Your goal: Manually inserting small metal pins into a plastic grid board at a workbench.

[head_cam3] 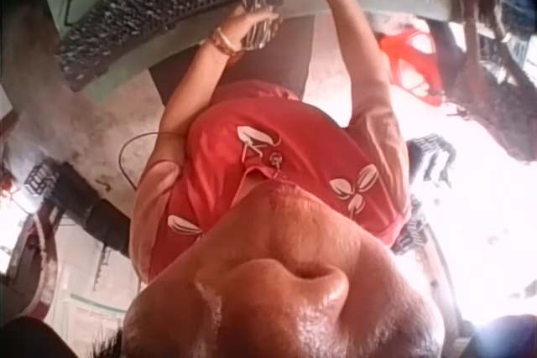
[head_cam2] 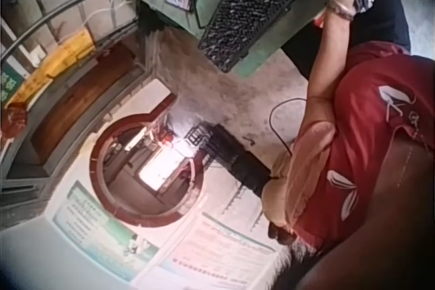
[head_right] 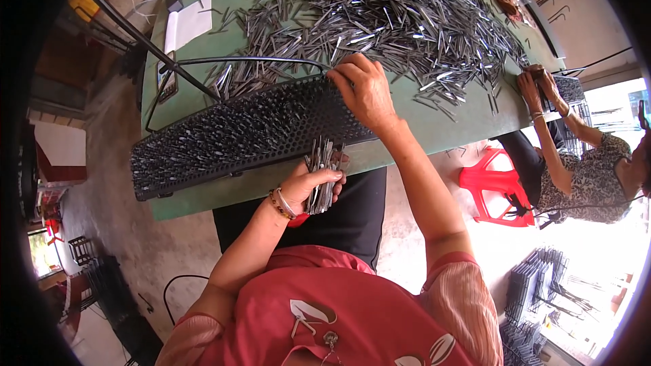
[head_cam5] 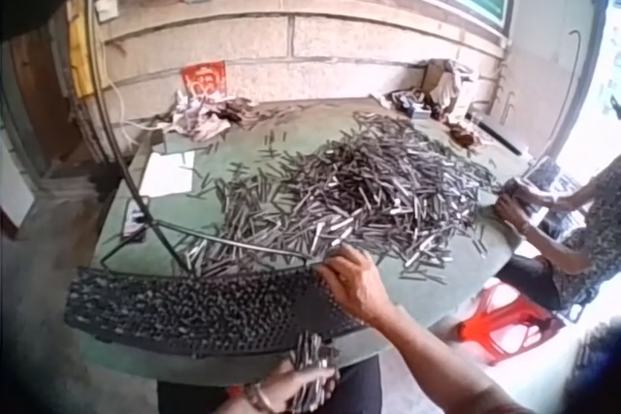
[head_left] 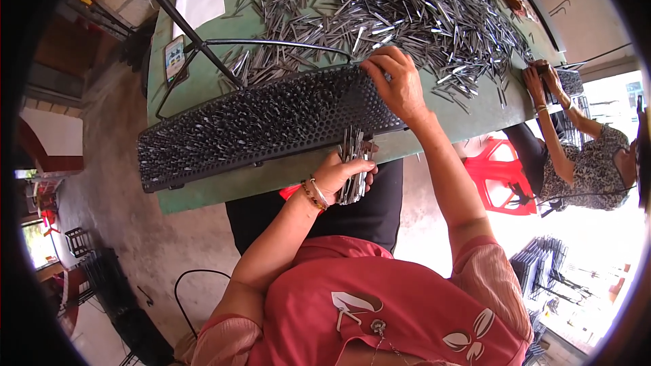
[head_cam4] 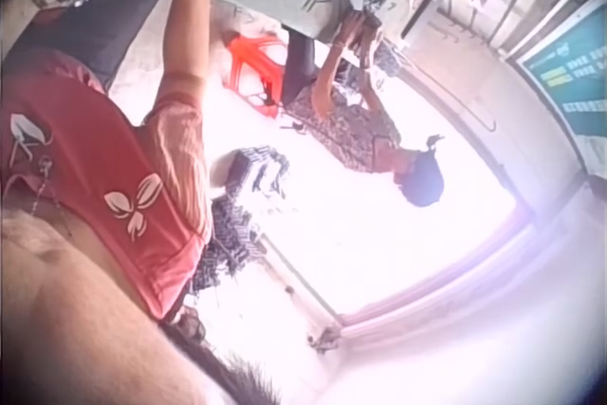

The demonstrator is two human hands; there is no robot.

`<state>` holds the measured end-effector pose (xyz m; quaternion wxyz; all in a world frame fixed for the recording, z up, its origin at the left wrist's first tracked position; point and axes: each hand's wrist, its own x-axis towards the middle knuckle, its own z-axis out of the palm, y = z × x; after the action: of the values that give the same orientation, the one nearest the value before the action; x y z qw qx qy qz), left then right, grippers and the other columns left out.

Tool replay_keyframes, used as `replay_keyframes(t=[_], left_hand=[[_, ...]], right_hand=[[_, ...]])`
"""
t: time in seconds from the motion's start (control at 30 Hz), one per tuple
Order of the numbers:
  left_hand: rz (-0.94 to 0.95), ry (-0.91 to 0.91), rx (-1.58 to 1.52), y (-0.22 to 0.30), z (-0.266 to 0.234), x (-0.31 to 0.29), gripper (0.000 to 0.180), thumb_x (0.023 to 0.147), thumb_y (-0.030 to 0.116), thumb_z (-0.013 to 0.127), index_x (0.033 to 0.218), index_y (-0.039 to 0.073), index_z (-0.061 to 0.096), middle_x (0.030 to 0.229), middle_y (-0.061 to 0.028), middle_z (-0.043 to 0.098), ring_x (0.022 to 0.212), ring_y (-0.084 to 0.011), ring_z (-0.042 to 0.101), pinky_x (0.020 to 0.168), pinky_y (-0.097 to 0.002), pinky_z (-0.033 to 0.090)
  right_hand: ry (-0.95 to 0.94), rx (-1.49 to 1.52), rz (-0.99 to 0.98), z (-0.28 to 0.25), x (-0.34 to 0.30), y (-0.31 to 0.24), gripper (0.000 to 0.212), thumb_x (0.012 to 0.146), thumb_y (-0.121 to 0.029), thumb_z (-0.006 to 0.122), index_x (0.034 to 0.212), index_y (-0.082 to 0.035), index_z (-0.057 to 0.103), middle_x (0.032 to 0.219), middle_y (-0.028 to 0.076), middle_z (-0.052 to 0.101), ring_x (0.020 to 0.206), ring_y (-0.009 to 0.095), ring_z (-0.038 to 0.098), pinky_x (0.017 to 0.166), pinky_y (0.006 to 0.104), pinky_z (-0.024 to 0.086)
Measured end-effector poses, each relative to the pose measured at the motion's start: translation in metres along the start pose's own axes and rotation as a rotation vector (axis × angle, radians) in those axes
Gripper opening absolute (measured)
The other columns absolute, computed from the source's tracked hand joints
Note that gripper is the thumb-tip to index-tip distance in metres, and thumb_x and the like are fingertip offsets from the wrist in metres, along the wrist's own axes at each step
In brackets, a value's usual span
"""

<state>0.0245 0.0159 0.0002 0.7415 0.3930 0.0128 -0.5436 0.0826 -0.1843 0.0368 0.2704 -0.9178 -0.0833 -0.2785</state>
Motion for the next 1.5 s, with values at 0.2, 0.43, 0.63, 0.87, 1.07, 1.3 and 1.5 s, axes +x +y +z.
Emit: replay_keyframes(t=[0.2,0.43,0.63,0.87,1.07,1.3,1.5], left_hand=[[0.025,-0.021,0.023,0.001,0.000,0.001,0.035,0.083,0.010,0.063,0.116,0.005,0.053,0.081,-0.0060,0.062,0.065,-0.0127,0.061,0.055,-0.0273,0.052],[0.065,-0.007,0.040,0.005,0.003,-0.003,0.037,0.083,0.010,0.063,0.118,0.004,0.052,0.082,-0.0067,0.062,0.066,-0.0130,0.061,0.056,-0.0270,0.052],[0.071,-0.011,0.015,0.005,0.006,-0.002,0.036,0.083,0.010,0.062,0.117,0.003,0.051,0.082,-0.0068,0.062,0.066,-0.0135,0.061,0.057,-0.0276,0.052],[0.161,0.051,-0.037,0.011,0.011,-0.005,0.032,0.083,0.011,0.062,0.114,0.003,0.053,0.083,-0.0071,0.062,0.066,-0.0138,0.061,0.057,-0.0273,0.052],[0.165,0.073,-0.016,0.007,0.012,-0.001,0.035,0.082,0.012,0.062,0.115,0.003,0.053,0.083,-0.0071,0.062,0.067,-0.0132,0.060,0.059,-0.0276,0.052],[0.010,0.065,-0.091,0.001,0.010,0.008,0.035,0.082,0.013,0.063,0.115,0.002,0.054,0.085,-0.0091,0.064,0.069,-0.0141,0.061,0.059,-0.0281,0.052],[0.022,0.066,-0.040,0.002,0.005,0.002,0.033,0.083,0.013,0.062,0.114,0.003,0.054,0.086,-0.0094,0.063,0.069,-0.0134,0.061,0.058,-0.0284,0.053]], right_hand=[[-0.019,-0.094,-0.108,0.010,-0.008,0.004,0.012,0.081,-0.015,0.067,0.088,-0.006,0.068,0.090,0.003,0.062,0.081,0.020,0.059,0.071,0.0332,0.039],[-0.025,-0.138,-0.065,0.008,-0.007,-0.004,0.013,0.080,-0.017,0.069,0.089,-0.008,0.069,0.091,0.003,0.061,0.078,0.020,0.059,0.070,0.0335,0.039],[-0.004,-0.130,-0.022,0.005,-0.008,-0.008,0.017,0.079,-0.020,0.071,0.088,-0.006,0.070,0.086,0.004,0.061,0.074,0.019,0.059,0.069,0.0324,0.042],[-0.634,0.426,0.445,-0.036,-0.025,-0.027,0.026,0.084,-0.025,0.069,0.083,0.001,0.070,0.068,0.010,0.065,0.062,0.013,0.057,0.058,0.0299,0.045],[-0.386,0.617,0.703,-0.041,-0.025,-0.028,0.022,0.085,-0.019,0.067,0.089,0.002,0.069,0.069,0.004,0.064,0.060,0.007,0.055,0.055,0.0241,0.045],[0.139,0.243,0.213,0.000,-0.008,-0.001,0.018,0.084,-0.010,0.066,0.099,0.000,0.067,0.080,0.007,0.066,0.065,0.009,0.059,0.058,0.0227,0.046],[0.148,0.112,0.064,0.007,-0.010,0.000,0.017,0.083,-0.006,0.065,0.099,-0.002,0.067,0.085,0.013,0.066,0.069,0.024,0.063,0.063,0.0297,0.050]])
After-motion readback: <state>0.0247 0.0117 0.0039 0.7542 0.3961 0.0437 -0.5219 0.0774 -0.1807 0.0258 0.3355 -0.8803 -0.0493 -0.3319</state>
